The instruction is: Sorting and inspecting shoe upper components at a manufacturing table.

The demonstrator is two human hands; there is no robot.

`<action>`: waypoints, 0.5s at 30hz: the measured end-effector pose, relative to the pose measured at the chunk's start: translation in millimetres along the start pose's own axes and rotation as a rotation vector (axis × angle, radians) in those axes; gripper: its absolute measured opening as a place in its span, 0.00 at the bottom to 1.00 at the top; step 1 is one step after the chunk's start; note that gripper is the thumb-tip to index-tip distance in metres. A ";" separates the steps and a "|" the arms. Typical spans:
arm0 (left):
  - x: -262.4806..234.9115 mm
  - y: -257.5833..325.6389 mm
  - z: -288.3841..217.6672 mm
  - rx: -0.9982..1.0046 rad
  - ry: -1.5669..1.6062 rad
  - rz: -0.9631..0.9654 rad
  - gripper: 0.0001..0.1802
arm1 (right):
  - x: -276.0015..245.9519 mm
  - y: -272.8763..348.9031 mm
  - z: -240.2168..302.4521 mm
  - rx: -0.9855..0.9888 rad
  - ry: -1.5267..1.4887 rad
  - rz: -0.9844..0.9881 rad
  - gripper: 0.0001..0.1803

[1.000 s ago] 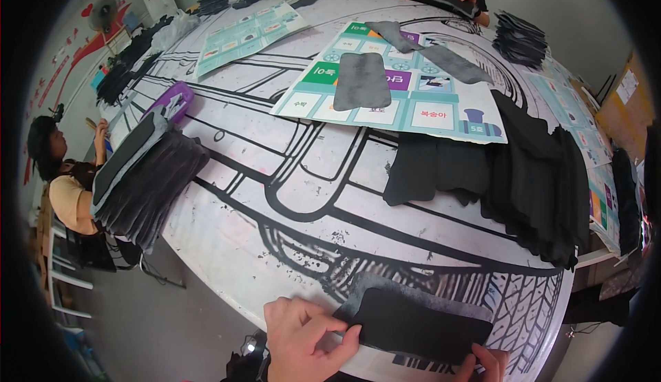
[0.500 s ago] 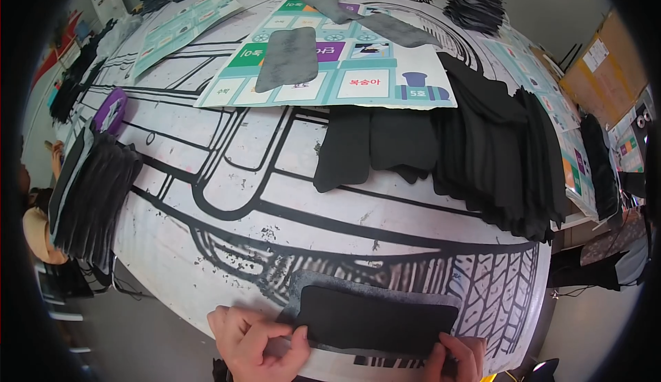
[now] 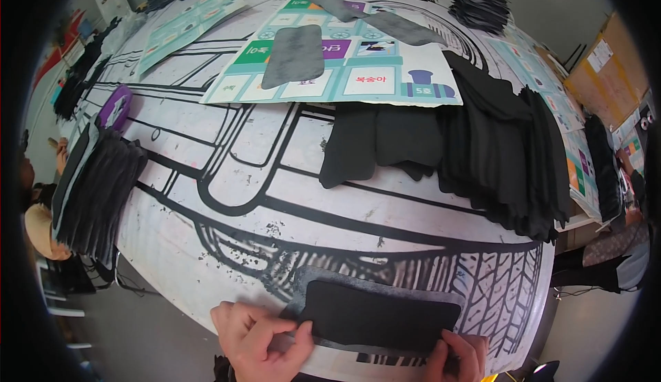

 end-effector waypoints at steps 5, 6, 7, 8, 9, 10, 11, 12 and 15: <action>2.4 -1.0 1.3 0.031 0.051 -0.008 0.13 | -1.9 1.3 -1.0 -0.017 0.066 0.002 0.09; 3.2 -1.5 2.5 0.032 0.028 -0.015 0.13 | -1.8 2.6 0.5 0.024 0.053 -0.011 0.08; 4.9 -0.9 1.1 0.033 0.055 -0.028 0.13 | -2.1 3.3 -0.6 0.010 0.056 -0.018 0.08; 4.8 -0.2 1.9 0.035 0.084 -0.040 0.14 | -1.4 3.7 -1.1 -0.004 0.061 -0.027 0.08; 3.9 0.5 4.6 0.033 0.091 -0.033 0.14 | 0.7 4.3 -1.2 -0.008 0.045 -0.022 0.08; 1.7 0.7 3.0 0.030 0.081 -0.038 0.14 | -0.3 4.3 -1.3 -0.014 0.047 -0.020 0.07; -0.2 0.5 0.4 0.035 0.055 -0.038 0.14 | -0.9 4.5 -1.5 -0.020 0.051 -0.018 0.07; -1.4 0.9 -1.7 0.041 0.031 -0.037 0.14 | -1.3 5.0 -2.2 -0.022 0.046 -0.015 0.07; -0.3 2.0 -0.4 0.026 0.032 -0.030 0.14 | -0.6 6.4 -3.9 -0.009 0.060 -0.002 0.07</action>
Point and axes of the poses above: each hand's wrist, its own y-axis away from the middle knuckle, its own x-axis out of the palm, z = x × y, the point moved 4 cm from there along -y, towards the middle knuckle, and after that the axes turned 5 degrees about y, right-handed, at the moved point
